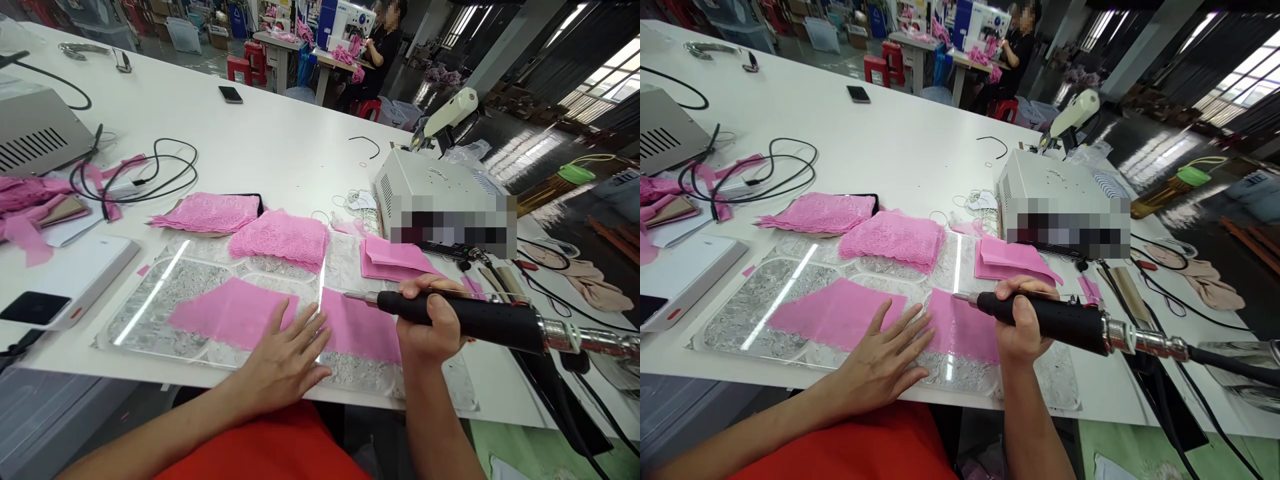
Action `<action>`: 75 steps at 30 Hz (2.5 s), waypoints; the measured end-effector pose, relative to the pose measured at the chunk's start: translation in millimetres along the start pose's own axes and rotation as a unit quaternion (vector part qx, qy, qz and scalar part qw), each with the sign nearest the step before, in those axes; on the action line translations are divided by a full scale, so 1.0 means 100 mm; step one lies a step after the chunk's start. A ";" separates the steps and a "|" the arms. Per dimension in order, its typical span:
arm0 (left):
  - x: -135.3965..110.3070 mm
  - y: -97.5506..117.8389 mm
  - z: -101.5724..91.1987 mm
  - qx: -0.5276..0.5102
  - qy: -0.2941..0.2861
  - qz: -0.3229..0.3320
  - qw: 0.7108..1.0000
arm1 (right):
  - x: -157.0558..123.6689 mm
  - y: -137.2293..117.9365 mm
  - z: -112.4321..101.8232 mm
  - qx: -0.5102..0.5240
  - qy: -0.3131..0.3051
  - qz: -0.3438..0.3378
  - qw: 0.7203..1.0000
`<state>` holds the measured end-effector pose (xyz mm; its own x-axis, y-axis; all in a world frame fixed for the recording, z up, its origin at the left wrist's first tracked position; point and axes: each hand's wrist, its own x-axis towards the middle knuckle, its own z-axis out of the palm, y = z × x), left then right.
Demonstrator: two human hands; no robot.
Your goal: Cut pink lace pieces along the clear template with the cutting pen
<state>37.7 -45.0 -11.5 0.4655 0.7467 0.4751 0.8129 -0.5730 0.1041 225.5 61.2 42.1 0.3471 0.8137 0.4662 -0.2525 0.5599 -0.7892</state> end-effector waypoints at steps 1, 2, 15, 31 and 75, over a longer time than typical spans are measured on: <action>0.00 0.00 -0.01 -0.002 0.000 0.008 1.000 | -0.01 0.00 0.02 -0.001 -0.003 0.001 1.000; -0.01 -0.01 -0.01 -0.007 0.000 0.014 1.000 | -0.02 0.01 0.03 -0.001 -0.006 0.001 1.000; -0.06 0.02 0.00 -0.080 0.017 0.018 0.997 | -0.13 0.02 0.17 0.024 -0.024 0.058 0.998; -0.07 0.02 -0.05 -0.091 0.043 0.018 0.995 | -0.15 0.04 0.18 0.020 -0.048 0.051 0.997; -0.08 0.03 -0.06 -0.090 0.038 0.028 0.995 | -0.19 -0.06 0.04 0.085 -0.153 0.091 0.980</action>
<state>34.2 -54.2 -9.6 0.4759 0.6880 0.5478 0.7075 -0.6696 0.2263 216.9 43.2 39.8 0.0019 0.8970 0.4420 -0.4414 0.3973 -0.8045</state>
